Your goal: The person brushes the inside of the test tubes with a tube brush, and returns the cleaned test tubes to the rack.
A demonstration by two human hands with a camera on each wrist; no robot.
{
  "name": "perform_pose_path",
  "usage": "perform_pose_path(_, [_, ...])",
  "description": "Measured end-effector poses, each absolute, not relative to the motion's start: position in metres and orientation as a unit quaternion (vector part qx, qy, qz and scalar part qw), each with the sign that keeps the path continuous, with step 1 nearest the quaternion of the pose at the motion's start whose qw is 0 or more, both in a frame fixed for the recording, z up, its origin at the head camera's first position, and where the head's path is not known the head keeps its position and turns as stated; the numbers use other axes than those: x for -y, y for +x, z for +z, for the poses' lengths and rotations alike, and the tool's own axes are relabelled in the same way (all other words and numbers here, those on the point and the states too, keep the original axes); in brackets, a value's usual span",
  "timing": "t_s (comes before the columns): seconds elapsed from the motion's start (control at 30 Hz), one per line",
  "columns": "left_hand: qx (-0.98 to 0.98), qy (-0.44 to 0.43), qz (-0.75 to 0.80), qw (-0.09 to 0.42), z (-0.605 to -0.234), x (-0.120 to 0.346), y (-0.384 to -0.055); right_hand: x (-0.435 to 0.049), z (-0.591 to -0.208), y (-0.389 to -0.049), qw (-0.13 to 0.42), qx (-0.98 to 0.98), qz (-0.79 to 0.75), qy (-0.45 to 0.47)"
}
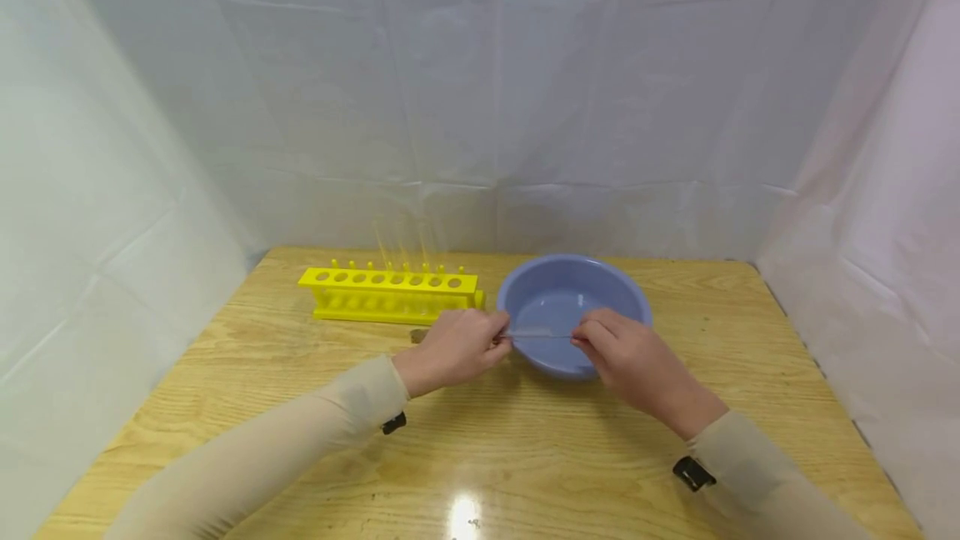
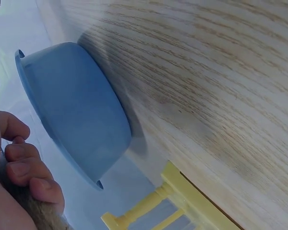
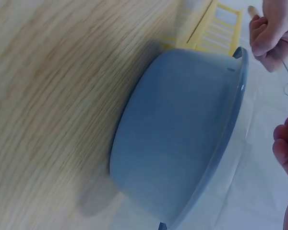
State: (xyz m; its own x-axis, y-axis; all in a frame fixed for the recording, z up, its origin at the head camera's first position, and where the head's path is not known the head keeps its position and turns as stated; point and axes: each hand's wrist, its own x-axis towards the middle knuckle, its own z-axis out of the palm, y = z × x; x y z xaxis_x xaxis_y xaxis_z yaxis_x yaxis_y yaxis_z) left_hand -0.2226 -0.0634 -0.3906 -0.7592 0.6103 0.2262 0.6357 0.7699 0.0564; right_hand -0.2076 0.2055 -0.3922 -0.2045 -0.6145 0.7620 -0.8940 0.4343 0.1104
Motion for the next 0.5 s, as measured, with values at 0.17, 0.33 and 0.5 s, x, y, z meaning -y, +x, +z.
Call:
perform_pose_path(0.17, [0.934, -0.337, -0.06, 0.102, -0.391, 0.063, -0.221, -0.208, -0.392, -0.2, 0.258, 0.813, 0.279, 0.44])
perform_pose_path(0.33, [0.931, -0.345, -0.05, 0.112, -0.392, 0.062, -0.221, -0.207, -0.385, -0.195, 0.077, 0.84, 0.436, 0.313])
perform_pose_path(0.5, [0.924, -0.357, -0.039, 0.132, -0.394, 0.06, -0.221, -0.207, -0.372, -0.198, -0.122, 0.777, 0.589, 0.184])
